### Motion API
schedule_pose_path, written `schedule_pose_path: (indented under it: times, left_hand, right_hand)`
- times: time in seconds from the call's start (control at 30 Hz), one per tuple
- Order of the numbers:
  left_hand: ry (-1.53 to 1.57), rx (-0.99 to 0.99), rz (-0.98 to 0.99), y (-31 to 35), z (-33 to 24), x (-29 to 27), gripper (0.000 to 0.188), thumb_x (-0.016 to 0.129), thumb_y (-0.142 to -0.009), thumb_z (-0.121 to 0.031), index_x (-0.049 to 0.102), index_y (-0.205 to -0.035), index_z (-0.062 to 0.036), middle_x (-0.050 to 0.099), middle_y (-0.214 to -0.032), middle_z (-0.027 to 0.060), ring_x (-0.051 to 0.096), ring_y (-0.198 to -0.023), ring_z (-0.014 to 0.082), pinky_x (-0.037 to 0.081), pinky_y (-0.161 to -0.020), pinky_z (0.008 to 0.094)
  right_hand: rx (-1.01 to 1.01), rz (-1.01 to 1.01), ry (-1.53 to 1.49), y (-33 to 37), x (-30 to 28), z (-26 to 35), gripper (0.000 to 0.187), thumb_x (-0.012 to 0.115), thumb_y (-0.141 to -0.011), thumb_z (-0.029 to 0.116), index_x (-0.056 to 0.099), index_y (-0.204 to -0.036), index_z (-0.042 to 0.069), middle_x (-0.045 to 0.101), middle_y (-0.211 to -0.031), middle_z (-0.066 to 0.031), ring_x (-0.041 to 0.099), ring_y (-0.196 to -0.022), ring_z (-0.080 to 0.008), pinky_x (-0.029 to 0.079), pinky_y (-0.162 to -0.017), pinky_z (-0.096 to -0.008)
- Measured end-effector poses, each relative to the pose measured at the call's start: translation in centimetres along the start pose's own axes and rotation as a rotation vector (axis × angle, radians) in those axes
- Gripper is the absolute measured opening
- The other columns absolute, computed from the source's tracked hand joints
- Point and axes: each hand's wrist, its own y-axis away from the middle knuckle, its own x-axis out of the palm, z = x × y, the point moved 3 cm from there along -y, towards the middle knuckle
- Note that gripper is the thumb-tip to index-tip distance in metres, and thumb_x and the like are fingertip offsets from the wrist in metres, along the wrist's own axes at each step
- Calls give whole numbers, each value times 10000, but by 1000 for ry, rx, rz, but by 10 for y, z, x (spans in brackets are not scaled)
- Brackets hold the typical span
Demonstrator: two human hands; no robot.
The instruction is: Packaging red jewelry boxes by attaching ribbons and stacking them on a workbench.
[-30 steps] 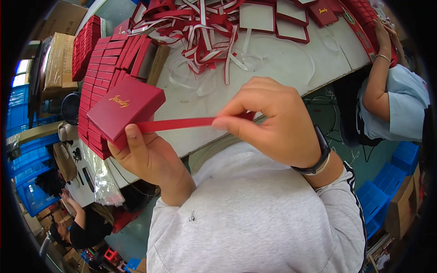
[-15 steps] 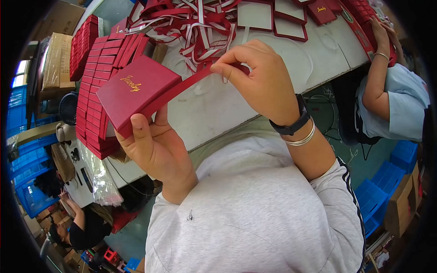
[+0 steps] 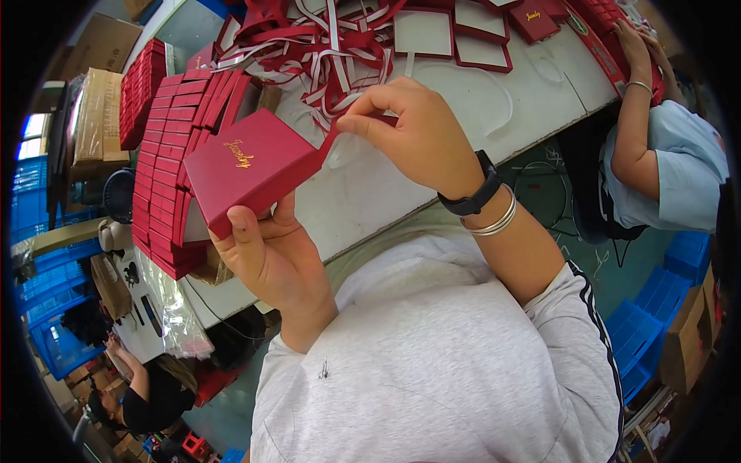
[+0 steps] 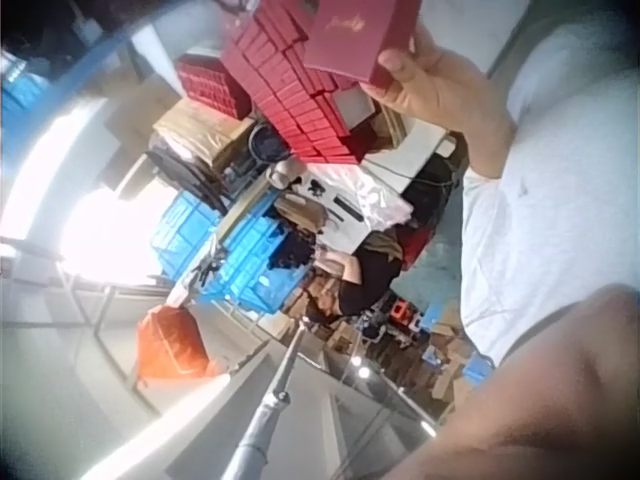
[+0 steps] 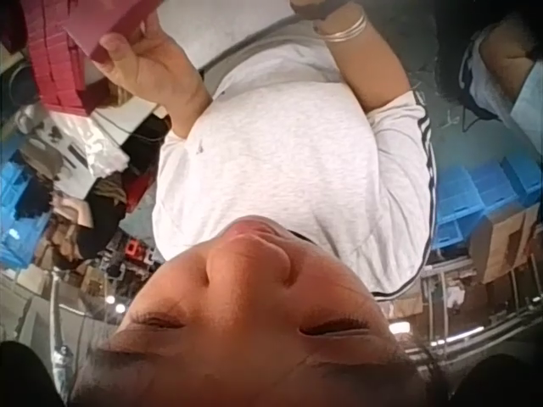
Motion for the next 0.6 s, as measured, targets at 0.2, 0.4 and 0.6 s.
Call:
schedule_pose_path:
  times: [0.2, 0.4, 0.6]
  left_hand:
    - [280, -139, 11, 0, 2, -7, 326, 562, -913, -176, 508, -1184, -3, 604, -1134, 150, 617, -1012, 236, 545, -874, 420]
    - [619, -511, 9, -4, 10, -12, 361, 568, -911, -260, 505, -1168, -14, 591, -1152, 124, 619, -987, 227, 561, -829, 401]
    - [276, -269, 85, 21, 35, 4, 356, 601, -898, -221, 489, -1180, -37, 570, -1173, 82, 548, -1080, 205, 442, -942, 331]
  right_hand:
    - [0, 206, -97, -2, 2, -2, 139, 689, -795, 181, 682, -842, 50, 621, -881, -63, 545, -817, -185, 446, -745, -304]
    - [-92, 254, -338, 5, 1, 4, 109, 698, -788, 139, 663, -821, 41, 633, -1001, -99, 560, -1030, -228, 423, -876, -329]
    - [-76, 158, -172, 22, -3, 22, 104, 698, -768, 122, 639, -798, 41, 637, -1049, -134, 565, -1044, -269, 430, -881, -349]
